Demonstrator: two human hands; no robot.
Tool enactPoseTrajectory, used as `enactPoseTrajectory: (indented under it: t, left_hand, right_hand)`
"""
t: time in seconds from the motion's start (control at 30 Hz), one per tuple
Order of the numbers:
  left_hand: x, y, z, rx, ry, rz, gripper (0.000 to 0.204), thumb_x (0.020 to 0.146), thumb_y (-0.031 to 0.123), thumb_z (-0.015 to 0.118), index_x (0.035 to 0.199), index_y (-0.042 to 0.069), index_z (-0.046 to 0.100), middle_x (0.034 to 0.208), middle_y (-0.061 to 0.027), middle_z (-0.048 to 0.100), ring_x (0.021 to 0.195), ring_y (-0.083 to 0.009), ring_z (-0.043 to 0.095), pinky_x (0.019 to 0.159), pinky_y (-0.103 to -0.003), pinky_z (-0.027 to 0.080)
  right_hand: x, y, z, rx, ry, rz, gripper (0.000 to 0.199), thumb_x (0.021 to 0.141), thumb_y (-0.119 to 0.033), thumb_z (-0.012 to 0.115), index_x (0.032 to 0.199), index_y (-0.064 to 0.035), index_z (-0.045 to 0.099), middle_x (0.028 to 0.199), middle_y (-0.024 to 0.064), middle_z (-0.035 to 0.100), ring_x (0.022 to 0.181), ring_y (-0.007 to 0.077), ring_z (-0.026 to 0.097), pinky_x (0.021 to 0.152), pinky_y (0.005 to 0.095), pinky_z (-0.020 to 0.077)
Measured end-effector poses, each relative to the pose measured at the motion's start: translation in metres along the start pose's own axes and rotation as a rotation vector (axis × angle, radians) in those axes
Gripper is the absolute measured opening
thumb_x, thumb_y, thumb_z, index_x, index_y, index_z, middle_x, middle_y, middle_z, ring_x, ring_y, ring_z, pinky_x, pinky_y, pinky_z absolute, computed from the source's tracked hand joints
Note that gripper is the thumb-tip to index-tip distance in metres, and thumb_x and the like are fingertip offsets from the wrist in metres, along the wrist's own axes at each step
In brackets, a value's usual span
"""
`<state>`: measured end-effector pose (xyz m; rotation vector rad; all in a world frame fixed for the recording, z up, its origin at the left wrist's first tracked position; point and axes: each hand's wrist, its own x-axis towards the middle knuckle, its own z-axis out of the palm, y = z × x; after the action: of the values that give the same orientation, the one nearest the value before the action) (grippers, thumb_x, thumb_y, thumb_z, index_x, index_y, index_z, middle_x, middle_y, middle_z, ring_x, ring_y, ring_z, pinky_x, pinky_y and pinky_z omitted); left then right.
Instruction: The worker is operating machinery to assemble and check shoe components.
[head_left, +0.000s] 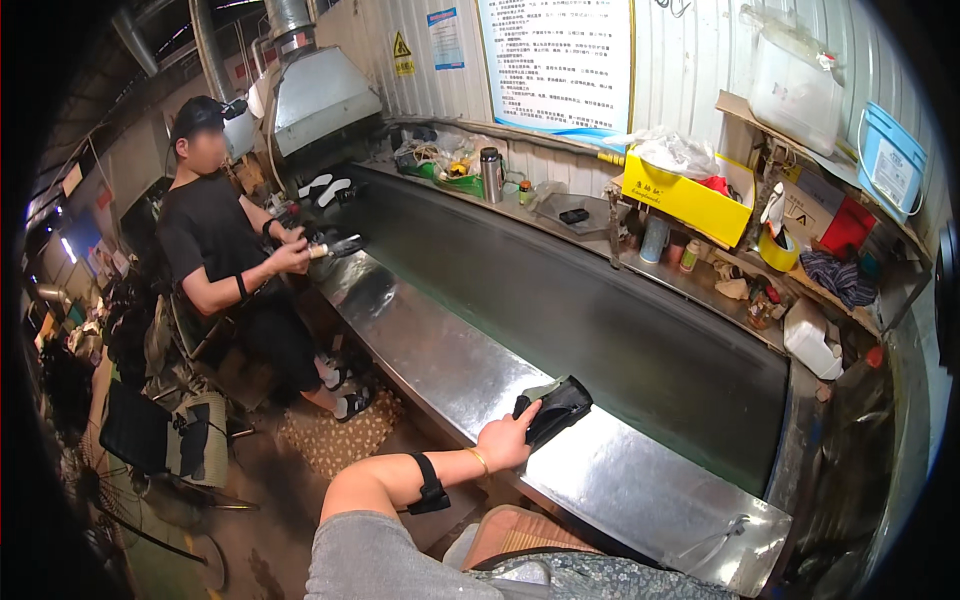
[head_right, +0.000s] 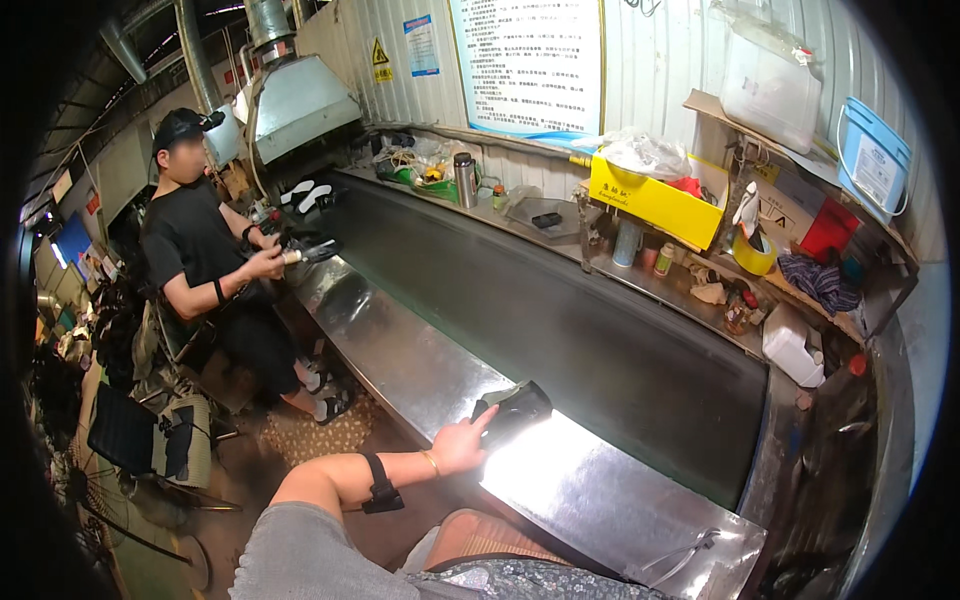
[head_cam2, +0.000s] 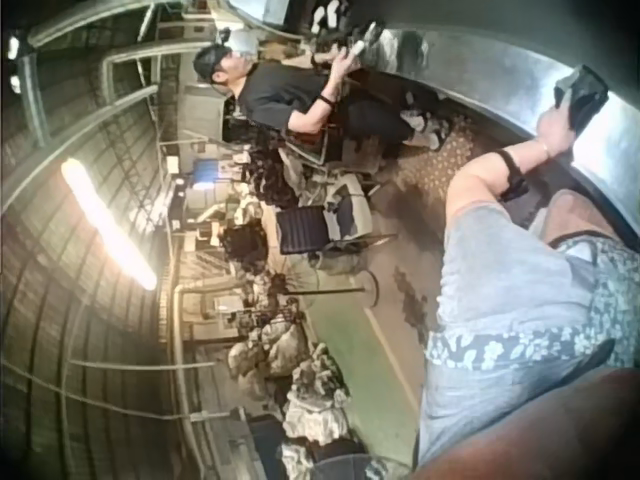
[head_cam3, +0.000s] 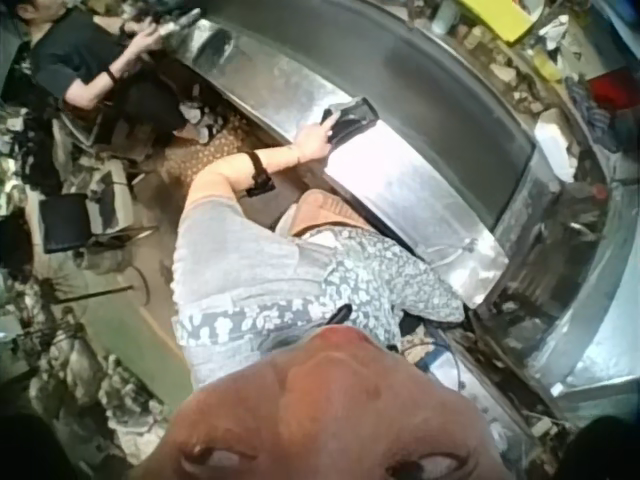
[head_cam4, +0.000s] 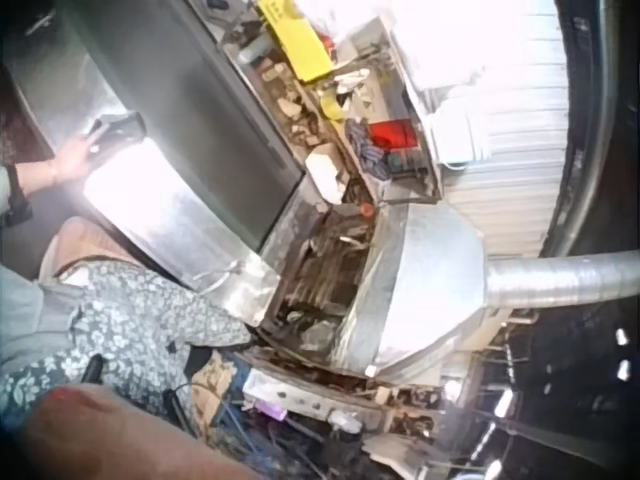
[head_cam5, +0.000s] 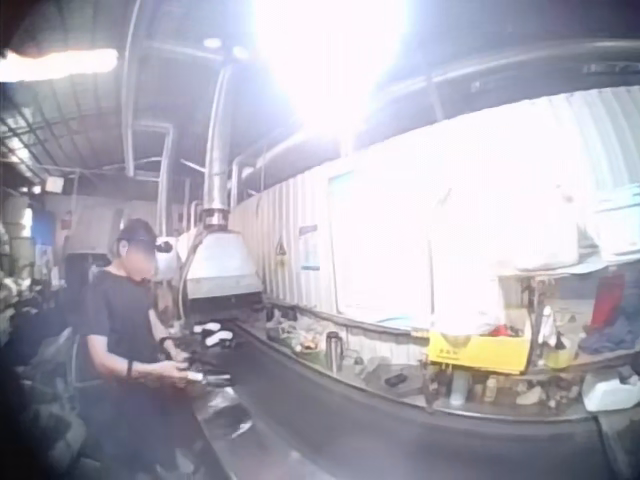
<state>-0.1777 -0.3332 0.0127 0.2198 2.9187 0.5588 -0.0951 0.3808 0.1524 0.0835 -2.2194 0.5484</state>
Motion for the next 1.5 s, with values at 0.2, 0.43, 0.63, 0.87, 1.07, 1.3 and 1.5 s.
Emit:
enactPoseTrajectory:
  t: [0.2, 0.43, 0.63, 0.87, 1.07, 1.3, 1.5]
  left_hand:
    - [-0.009, 0.005, -0.001, -0.028, 0.014, -0.018, 0.090, 0.072, 0.016, 0.063, 0.153, 0.028, 0.024, 0.097, -0.0273, 0.059, 0.079, -0.0412, 0.065, 0.071, -0.048, 0.054]
    - [-0.009, 0.011, -0.002, -0.008, 0.013, -0.015, 0.090, 0.072, 0.014, 0.063, 0.152, 0.028, 0.024, 0.104, -0.0302, 0.057, 0.079, -0.0419, 0.065, 0.071, -0.048, 0.054]
    - [-0.009, 0.011, 0.002, 0.026, 0.035, -0.026, 0.091, 0.071, 0.016, 0.064, 0.152, 0.029, 0.025, 0.104, -0.0303, 0.056, 0.077, -0.0411, 0.065, 0.070, -0.048, 0.055]
    - [-0.021, 0.017, 0.006, 0.064, 0.059, -0.052, 0.089, 0.072, 0.015, 0.063, 0.152, 0.029, 0.025, 0.105, -0.0304, 0.055, 0.077, -0.0418, 0.065, 0.069, -0.049, 0.055]
    - [-0.009, 0.020, 0.012, 0.059, 0.082, 0.019, 0.091, 0.071, 0.011, 0.064, 0.152, 0.029, 0.025, 0.107, -0.0327, 0.055, 0.078, -0.0445, 0.065, 0.072, -0.052, 0.054]
    - [-0.022, 0.102, 0.004, -0.213, 0.309, 0.470, 0.081, 0.076, 0.007, 0.072, 0.145, -0.003, 0.031, 0.151, -0.0302, 0.027, 0.138, -0.0455, 0.031, 0.114, -0.047, 0.027]
    - [-0.042, 0.281, 0.093, -0.554, -0.694, 1.191, 0.041, 0.085, 0.014, 0.071, 0.119, -0.006, 0.060, 0.120, -0.0210, 0.065, 0.114, -0.0329, 0.061, 0.099, -0.038, 0.046]
  right_hand:
    - [-0.003, -0.002, -0.003, -0.077, 0.001, 0.030, 0.066, 0.077, -0.024, 0.071, 0.138, -0.0106, 0.050, 0.132, 0.0181, 0.054, 0.120, 0.0342, 0.052, 0.103, 0.0464, 0.0421]
    - [0.002, 0.005, 0.004, -0.142, 0.017, 0.060, 0.066, 0.076, -0.022, 0.072, 0.137, -0.0106, 0.051, 0.132, 0.0187, 0.054, 0.121, 0.0343, 0.052, 0.103, 0.0466, 0.0418]
    - [-0.005, 0.022, 0.014, -0.178, 0.035, 0.107, 0.066, 0.075, -0.020, 0.073, 0.136, -0.0106, 0.051, 0.131, 0.0192, 0.054, 0.121, 0.0344, 0.052, 0.104, 0.0467, 0.0415]
    - [-0.025, 0.035, 0.030, -0.218, 0.048, 0.176, 0.066, 0.074, -0.018, 0.074, 0.136, -0.0105, 0.052, 0.131, 0.0199, 0.054, 0.122, 0.0345, 0.051, 0.104, 0.0469, 0.0411]
    - [-0.129, 0.034, -0.081, -0.476, 0.107, 0.383, 0.066, 0.073, -0.017, 0.075, 0.135, -0.0105, 0.053, 0.131, 0.0204, 0.054, 0.123, 0.0345, 0.051, 0.104, 0.0471, 0.0408]
    - [-0.469, -0.327, -0.419, -1.369, 0.348, 1.027, 0.066, 0.072, -0.015, 0.076, 0.135, -0.0105, 0.054, 0.131, 0.0210, 0.054, 0.123, 0.0346, 0.051, 0.104, 0.0472, 0.0404]
    - [-0.404, -0.375, -0.288, -1.457, 0.399, 0.787, 0.072, 0.059, -0.010, 0.082, 0.127, -0.0064, 0.057, 0.145, 0.0257, 0.040, 0.131, 0.0432, 0.042, 0.108, 0.0494, 0.0339]
